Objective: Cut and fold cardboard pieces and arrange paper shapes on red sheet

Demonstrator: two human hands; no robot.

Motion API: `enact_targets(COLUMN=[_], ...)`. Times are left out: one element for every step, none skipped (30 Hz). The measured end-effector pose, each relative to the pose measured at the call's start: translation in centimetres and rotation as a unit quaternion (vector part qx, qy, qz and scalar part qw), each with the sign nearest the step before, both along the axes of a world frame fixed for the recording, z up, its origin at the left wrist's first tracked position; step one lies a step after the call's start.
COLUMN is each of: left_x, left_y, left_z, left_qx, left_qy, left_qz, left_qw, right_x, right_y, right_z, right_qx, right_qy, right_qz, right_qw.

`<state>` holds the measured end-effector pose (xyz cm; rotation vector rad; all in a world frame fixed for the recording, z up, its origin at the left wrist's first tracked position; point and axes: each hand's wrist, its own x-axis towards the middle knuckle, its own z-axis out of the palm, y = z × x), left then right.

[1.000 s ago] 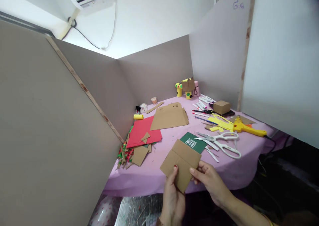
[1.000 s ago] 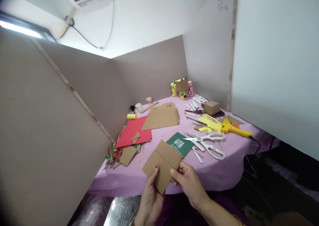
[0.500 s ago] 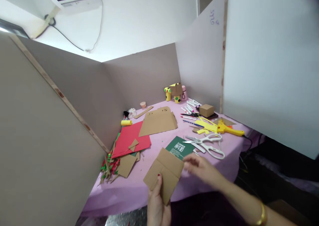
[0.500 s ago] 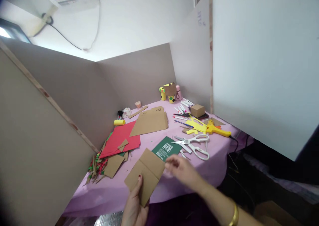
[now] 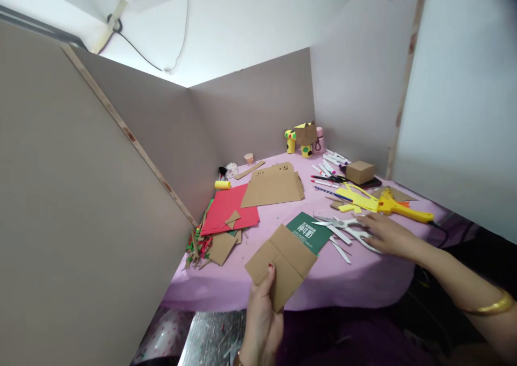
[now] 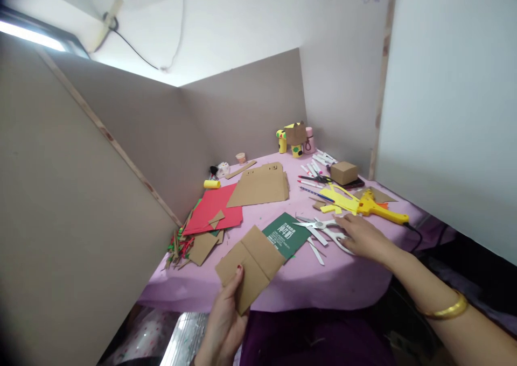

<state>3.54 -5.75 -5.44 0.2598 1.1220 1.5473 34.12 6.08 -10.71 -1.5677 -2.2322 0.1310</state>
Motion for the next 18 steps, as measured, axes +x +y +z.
enact_targets(left_x=[-0.2,-0.3,-0.4,-0.4,-0.3,-0.1,0.2,0.5,0.7,0.8,0.8,0.5,0.0,-0.8,-1.8,-2.9,-4.0,-5.1], left_y=[0.1,0.3,0.5,0.7,0.8,0.9,1.0,1.0,0.9,0.9,1.0,1.1,1.3,1.6,2.0,2.5,3.0,3.6], left_z=[0.1,0.2,0.3,0.4,0.5,0.5,0.5,0.4,0.3,0.0,-0.4,-0.9,-1.4,-1.9,-2.3,-2.7,-2.9,-3.1], left_qx=[0.013,0.026,0.038,0.051,0.063,0.077,0.091,0.102,0.112,0.121,0.128,0.135,0.141,0.145,0.147,0.149,0.152,0.157], left_qy=[0.01,0.019,0.027,0.031,0.031,0.028,0.025,0.02,0.017,0.015,0.015,0.018,0.027,0.054,0.089,0.144,0.224,0.255], left_qz=[0.0,0.0,0.005,0.008,0.009,0.008,0.005,0.0,-0.006,-0.01,-0.015,-0.025,-0.038,-0.053,-0.066,-0.072,-0.063,-0.039], left_qw=[1.0,0.999,0.999,0.998,0.997,0.997,0.996,0.995,0.994,0.992,0.991,0.99,0.989,0.986,0.983,0.976,0.961,0.953], right_x=[-0.5,-1.3,-2.6,-4.4,-6.5,-8.9,-11.4,-13.8,-16.0,-17.7,-19.1,-20.0,-20.5,-20.6,-20.6,-20.3,-20.1,-19.8], right_y=[-0.3,-0.7,-1.4,-2.4,-3.6,-4.8,-6.1,-7.2,-8.2,-8.9,-9.3,-9.3,-9.0,-8.5,-7.7,-6.8,-5.9,-5.1], right_z=[0.4,0.8,1.1,1.4,1.6,1.8,1.8,1.7,1.7,1.6,1.6,1.7,1.8,1.9,2.1,2.3,2.4,2.5], right_qx=[0.01,0.013,0.008,-0.025,-0.093,-0.175,-0.24,-0.266,-0.27,-0.273,-0.249,-0.23,-0.211,-0.194,-0.181,-0.169,-0.157,-0.144], right_qy=[0.025,0.071,0.145,0.247,0.353,0.442,0.505,0.557,0.596,0.608,0.615,0.603,0.582,0.557,0.53,0.506,0.487,0.469], right_qz=[-0.003,-0.005,-0.007,0.005,0.018,0.049,0.083,0.11,0.127,0.139,0.122,0.118,0.115,0.117,0.127,0.139,0.147,0.153], right_qw=[1.0,0.997,0.989,0.969,0.931,0.879,0.825,0.779,0.746,0.733,0.738,0.755,0.777,0.799,0.818,0.834,0.847,0.858])
